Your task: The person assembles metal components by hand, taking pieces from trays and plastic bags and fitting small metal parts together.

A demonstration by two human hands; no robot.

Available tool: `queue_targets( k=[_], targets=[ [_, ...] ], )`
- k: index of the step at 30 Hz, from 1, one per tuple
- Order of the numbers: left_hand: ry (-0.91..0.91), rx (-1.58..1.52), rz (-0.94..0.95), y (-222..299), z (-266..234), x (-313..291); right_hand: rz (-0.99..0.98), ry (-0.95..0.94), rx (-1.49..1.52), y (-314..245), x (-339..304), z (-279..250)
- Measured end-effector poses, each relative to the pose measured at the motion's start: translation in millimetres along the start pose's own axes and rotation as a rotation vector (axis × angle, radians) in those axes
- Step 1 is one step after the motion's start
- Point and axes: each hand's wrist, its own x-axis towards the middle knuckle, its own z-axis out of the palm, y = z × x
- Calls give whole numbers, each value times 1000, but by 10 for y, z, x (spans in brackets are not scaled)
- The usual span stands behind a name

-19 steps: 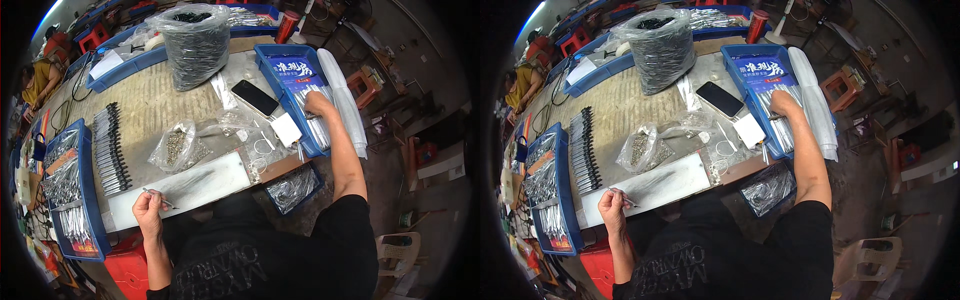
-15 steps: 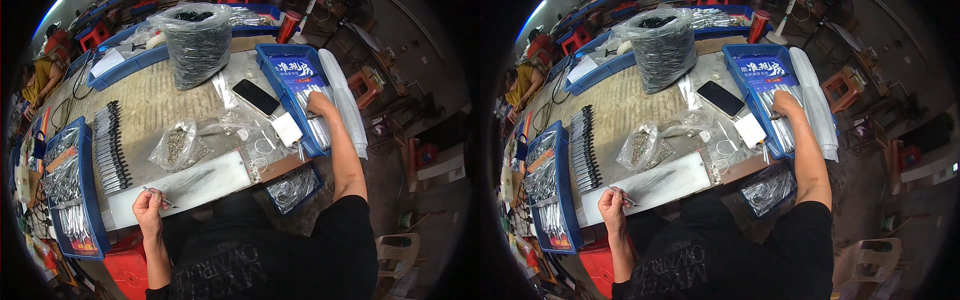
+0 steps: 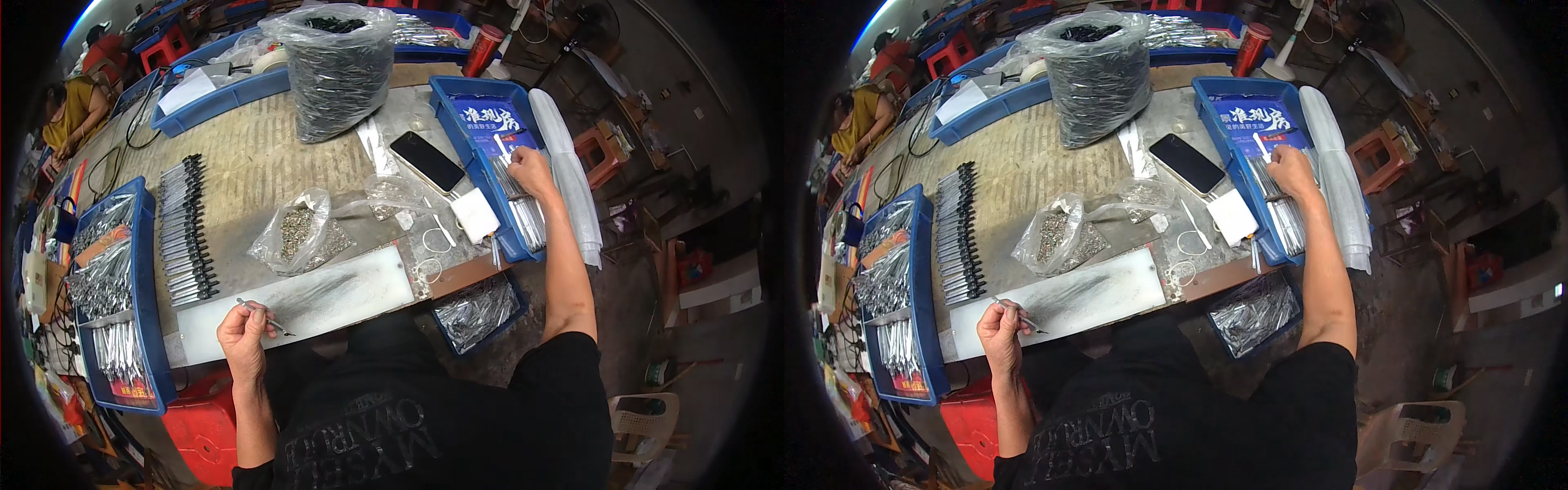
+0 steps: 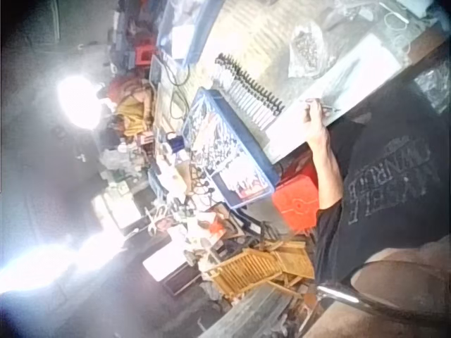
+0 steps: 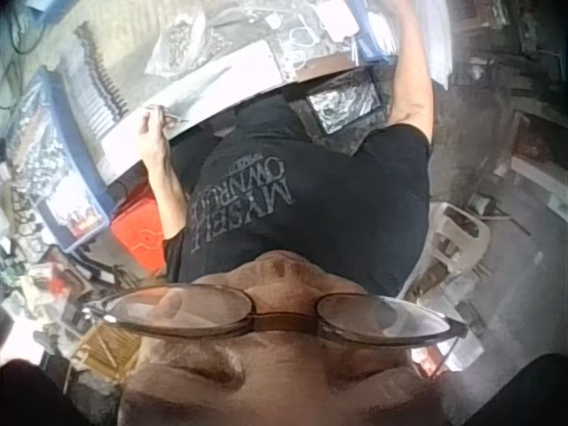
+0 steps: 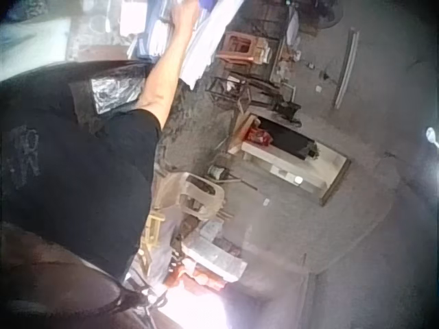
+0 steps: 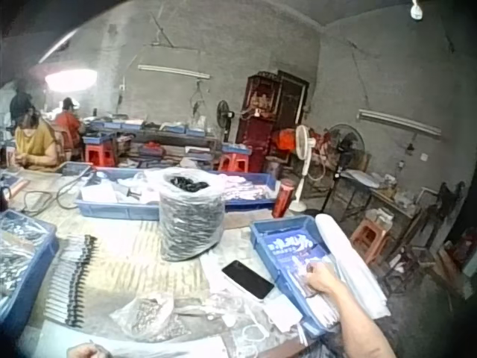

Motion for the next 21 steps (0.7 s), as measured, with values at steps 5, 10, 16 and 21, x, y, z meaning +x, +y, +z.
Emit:
queue_targets(
  k=[5, 10, 16, 21],
  targets=[
    [-26, -12, -25, 69, 82, 15, 44, 39, 533, -614, -295, -136],
    [-123, 39, -107, 98, 308, 61, -14, -236, 1026, -1280, -872, 9],
    [-285, -41, -162, 82, 630, 110, 20, -718, 1539, -1732, -1400, 470],
    [-281, -130, -199, -11, 667, 95, 33, -1065, 1748, -2024, -1643, 759]
  ],
)
